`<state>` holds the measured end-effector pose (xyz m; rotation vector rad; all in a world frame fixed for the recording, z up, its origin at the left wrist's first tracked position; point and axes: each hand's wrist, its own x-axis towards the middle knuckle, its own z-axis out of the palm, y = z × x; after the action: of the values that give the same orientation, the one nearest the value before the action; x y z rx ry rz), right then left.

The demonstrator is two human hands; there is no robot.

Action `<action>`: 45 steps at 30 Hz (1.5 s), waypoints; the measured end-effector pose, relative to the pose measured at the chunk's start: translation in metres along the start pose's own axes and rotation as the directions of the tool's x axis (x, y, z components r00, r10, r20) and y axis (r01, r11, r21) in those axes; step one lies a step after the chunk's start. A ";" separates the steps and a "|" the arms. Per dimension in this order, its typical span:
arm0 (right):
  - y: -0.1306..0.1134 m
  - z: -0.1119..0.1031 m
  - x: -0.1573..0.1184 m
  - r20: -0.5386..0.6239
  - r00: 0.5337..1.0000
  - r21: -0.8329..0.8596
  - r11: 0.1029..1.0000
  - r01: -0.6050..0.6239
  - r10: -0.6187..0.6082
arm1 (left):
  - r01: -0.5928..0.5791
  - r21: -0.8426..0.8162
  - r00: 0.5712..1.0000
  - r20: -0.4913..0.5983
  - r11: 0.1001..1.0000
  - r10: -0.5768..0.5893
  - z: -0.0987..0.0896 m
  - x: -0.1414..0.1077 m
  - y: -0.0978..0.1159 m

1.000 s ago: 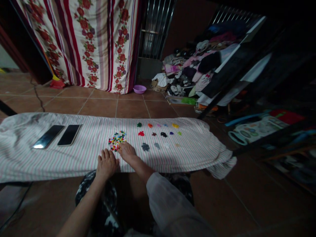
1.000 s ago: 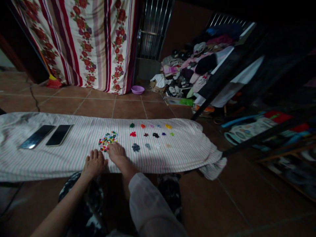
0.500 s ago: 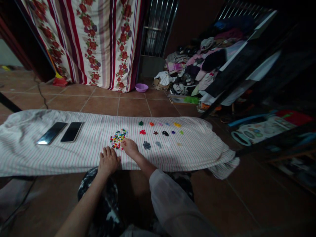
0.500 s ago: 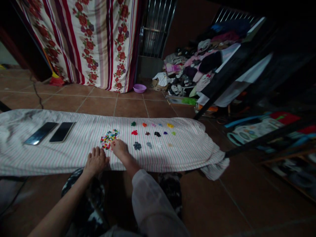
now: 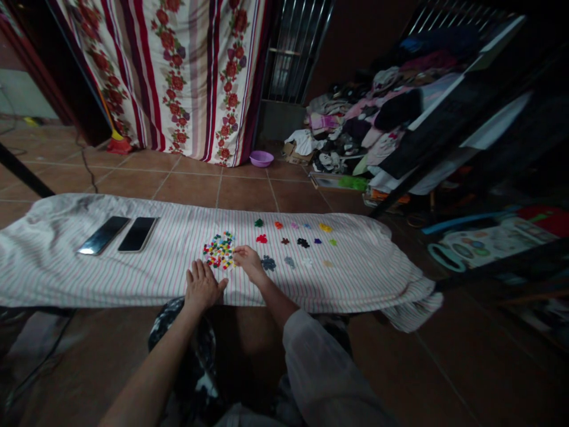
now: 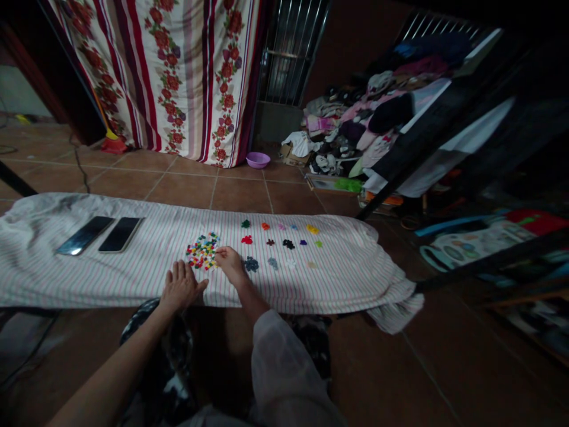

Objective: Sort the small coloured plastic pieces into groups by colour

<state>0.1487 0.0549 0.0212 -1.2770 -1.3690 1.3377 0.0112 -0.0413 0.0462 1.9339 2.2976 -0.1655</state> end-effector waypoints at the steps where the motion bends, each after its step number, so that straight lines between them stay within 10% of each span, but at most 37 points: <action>1: 0.000 -0.003 0.000 -0.020 0.999 0.052 0.998 -0.024 0.025 | 0.006 -0.002 1.000 -0.005 1.000 -0.006 0.001 0.001 0.001; 10: 0.005 -0.041 0.010 -0.139 0.989 0.115 0.993 -0.032 0.048 | 0.049 0.032 0.998 -0.047 0.998 -0.047 0.015 0.005 0.008; 16: 0.008 -0.098 0.021 -0.289 0.951 -0.256 0.966 0.035 -0.111 | 0.034 0.061 0.998 -0.052 0.998 -0.031 0.026 0.009 0.003; 25: 0.006 -0.178 0.043 -0.441 0.888 -0.588 0.789 -0.177 -0.129 | 0.034 0.014 0.997 -0.069 0.999 -0.033 0.034 0.013 0.002; 35: 0.010 -0.178 0.065 -0.274 0.945 -0.787 0.607 -0.112 -0.181 | 0.062 0.028 0.998 -0.006 0.998 -0.062 0.028 0.012 0.004; 45: 0.015 -0.178 0.066 -0.270 0.950 -0.775 0.620 -0.118 -0.158 | 0.057 -0.010 0.998 -0.030 0.998 -0.057 0.031 0.014 0.004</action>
<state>0.3147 0.1480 0.0182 -1.9354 -1.7958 0.4096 0.0133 -0.0319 0.0134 1.8804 2.3702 -0.1319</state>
